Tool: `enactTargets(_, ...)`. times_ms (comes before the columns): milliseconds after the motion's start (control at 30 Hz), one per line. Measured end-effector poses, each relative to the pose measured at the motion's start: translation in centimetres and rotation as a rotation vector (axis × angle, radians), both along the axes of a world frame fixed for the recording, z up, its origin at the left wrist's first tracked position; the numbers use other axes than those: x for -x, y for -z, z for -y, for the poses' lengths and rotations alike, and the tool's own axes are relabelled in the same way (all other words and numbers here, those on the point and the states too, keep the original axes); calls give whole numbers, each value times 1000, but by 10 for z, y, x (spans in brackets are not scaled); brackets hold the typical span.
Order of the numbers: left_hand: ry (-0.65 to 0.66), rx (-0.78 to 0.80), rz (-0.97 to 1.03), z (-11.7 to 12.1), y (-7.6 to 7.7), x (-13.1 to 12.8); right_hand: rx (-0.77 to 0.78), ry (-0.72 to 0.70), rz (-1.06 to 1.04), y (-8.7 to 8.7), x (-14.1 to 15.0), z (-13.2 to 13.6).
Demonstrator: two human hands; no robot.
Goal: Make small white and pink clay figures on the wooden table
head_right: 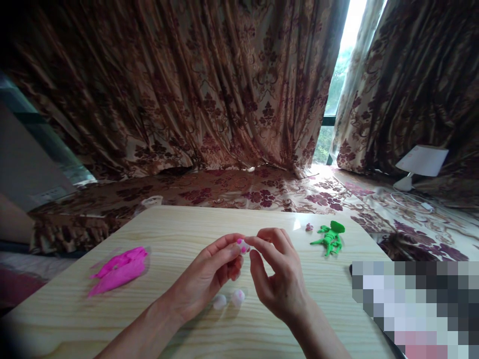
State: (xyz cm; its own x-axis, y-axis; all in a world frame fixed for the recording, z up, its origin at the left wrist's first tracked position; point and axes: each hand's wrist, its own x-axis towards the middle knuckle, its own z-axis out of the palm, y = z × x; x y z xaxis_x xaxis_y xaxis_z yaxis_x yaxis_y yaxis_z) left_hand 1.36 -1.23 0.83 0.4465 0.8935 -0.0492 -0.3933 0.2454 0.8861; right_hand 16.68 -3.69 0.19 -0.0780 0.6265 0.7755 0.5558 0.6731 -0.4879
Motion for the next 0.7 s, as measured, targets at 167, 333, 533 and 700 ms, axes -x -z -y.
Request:
enactTargets(167, -70, -108, -113, 1, 2, -2, 6, 9, -7, 2, 3, -3)
enactTargets(333, -110, -202, -221, 0, 4, -2, 15, 20, -11, 1, 2, -6)
enactTargets(533, -70, -233, -262, 0, 2, 0, 30, -8, -12, 2, 1, -7)
enactTargets(700, -75, -171, -237, -1, 2, 1, 42, -14, -8, 2, 1, -7)
